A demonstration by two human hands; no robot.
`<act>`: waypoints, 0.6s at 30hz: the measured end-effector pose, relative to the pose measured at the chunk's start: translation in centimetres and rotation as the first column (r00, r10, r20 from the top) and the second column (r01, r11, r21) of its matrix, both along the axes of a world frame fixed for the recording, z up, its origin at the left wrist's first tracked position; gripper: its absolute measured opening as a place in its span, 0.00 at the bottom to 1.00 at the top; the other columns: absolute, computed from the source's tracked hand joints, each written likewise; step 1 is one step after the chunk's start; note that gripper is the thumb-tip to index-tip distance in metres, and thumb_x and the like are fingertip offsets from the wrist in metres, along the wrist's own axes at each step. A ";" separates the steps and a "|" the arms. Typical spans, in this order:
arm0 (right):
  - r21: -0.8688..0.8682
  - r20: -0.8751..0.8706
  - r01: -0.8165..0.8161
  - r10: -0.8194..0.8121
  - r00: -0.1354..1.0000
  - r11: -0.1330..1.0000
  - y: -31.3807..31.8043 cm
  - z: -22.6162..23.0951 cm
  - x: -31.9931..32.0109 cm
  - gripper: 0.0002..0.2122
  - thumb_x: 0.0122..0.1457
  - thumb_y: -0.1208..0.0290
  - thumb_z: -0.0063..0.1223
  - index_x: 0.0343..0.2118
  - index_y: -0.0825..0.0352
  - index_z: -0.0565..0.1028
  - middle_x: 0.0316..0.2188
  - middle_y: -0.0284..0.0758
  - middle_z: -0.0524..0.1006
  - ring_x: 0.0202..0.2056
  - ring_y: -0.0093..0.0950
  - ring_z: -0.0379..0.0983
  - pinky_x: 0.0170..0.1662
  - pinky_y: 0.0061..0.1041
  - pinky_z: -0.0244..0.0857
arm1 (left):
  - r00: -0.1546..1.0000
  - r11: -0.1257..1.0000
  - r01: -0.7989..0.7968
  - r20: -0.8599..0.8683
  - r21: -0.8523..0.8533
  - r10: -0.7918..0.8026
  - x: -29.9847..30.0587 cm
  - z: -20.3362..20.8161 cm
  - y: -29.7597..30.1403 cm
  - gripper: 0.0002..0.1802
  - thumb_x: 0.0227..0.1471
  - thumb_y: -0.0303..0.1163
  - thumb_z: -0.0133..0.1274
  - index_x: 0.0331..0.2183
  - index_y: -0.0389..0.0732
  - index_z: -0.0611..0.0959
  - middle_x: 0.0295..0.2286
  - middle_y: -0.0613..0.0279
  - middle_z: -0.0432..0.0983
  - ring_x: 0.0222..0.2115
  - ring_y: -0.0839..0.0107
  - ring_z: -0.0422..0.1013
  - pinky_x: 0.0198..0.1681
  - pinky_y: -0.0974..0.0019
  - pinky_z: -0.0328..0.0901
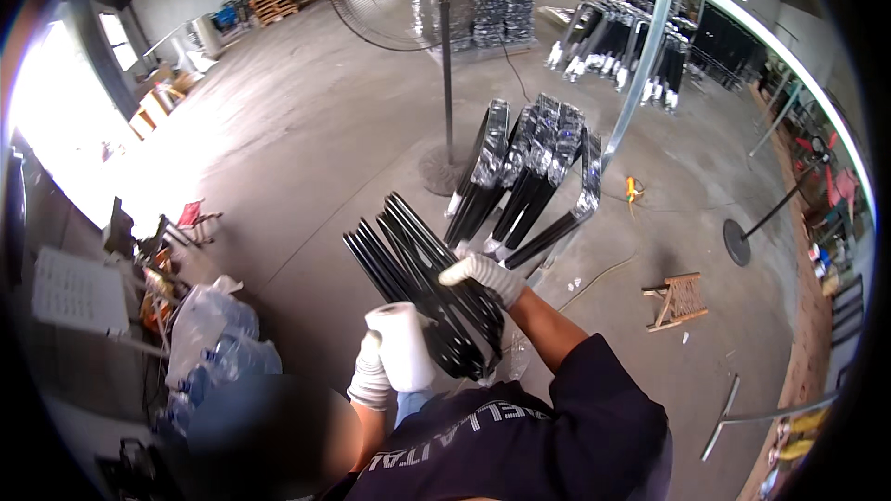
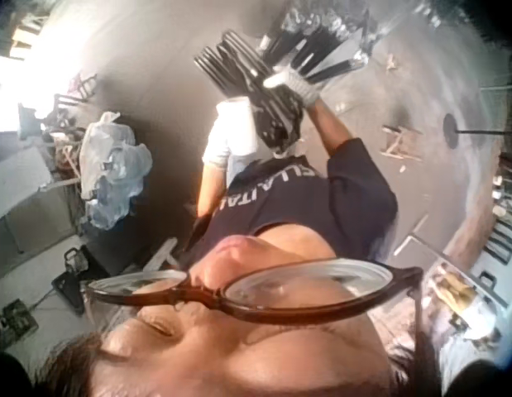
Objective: The person is wrapping bundles of black metal chair legs using a roll of plastic wrap. They wrap several bundles by circling the plastic wrap around them and then stack them on the floor.
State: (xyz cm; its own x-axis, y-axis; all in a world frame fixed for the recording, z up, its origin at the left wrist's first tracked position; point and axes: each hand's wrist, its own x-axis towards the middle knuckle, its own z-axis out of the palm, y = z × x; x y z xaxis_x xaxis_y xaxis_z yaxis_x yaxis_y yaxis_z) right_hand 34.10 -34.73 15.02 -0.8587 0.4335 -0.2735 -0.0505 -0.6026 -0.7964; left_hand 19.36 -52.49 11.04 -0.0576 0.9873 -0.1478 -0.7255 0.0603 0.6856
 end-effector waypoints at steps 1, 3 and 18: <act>0.108 -0.030 0.021 -0.017 0.999 0.994 2.7 -2.6 -1.3 0.16 0.41 0.79 0.55 0.37 0.71 0.74 0.30 0.33 0.77 0.29 0.20 0.72 0.33 0.17 0.66 | 0.997 0.998 0.058 -0.062 0.037 -0.055 -2.4 -1.1 2.3 0.45 0.33 0.61 0.58 0.44 0.33 0.70 0.36 0.52 0.73 0.34 0.67 0.71 0.38 0.66 0.68; 0.279 0.015 0.092 -0.100 0.995 0.956 7.1 -6.1 -2.2 0.18 0.42 0.75 0.61 0.38 0.72 0.74 0.33 0.32 0.77 0.33 0.18 0.71 0.39 0.17 0.64 | 0.980 0.985 0.166 -0.121 0.048 -0.159 -5.9 -0.9 7.0 0.46 0.33 0.62 0.58 0.44 0.33 0.70 0.36 0.52 0.73 0.34 0.66 0.71 0.38 0.67 0.68; 0.401 0.439 0.007 -0.199 0.876 0.916 20.7 -16.6 -3.1 0.14 0.54 0.62 0.54 0.38 0.67 0.73 0.28 0.23 0.73 0.31 0.14 0.64 0.35 0.18 0.61 | 0.916 0.857 0.402 0.124 -0.323 -0.383 -14.9 -5.4 31.1 0.48 0.30 0.67 0.56 0.43 0.35 0.71 0.33 0.54 0.73 0.31 0.66 0.71 0.34 0.65 0.70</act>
State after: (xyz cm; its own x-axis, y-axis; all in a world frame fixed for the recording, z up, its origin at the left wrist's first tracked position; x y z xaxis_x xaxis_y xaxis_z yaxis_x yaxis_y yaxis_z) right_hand 31.05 -14.01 -1.63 -0.6178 0.6630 -0.4229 0.3352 -0.2645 -0.9043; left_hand 4.50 -21.35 5.68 0.3415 0.8167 -0.4651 -0.6280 0.5665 0.5336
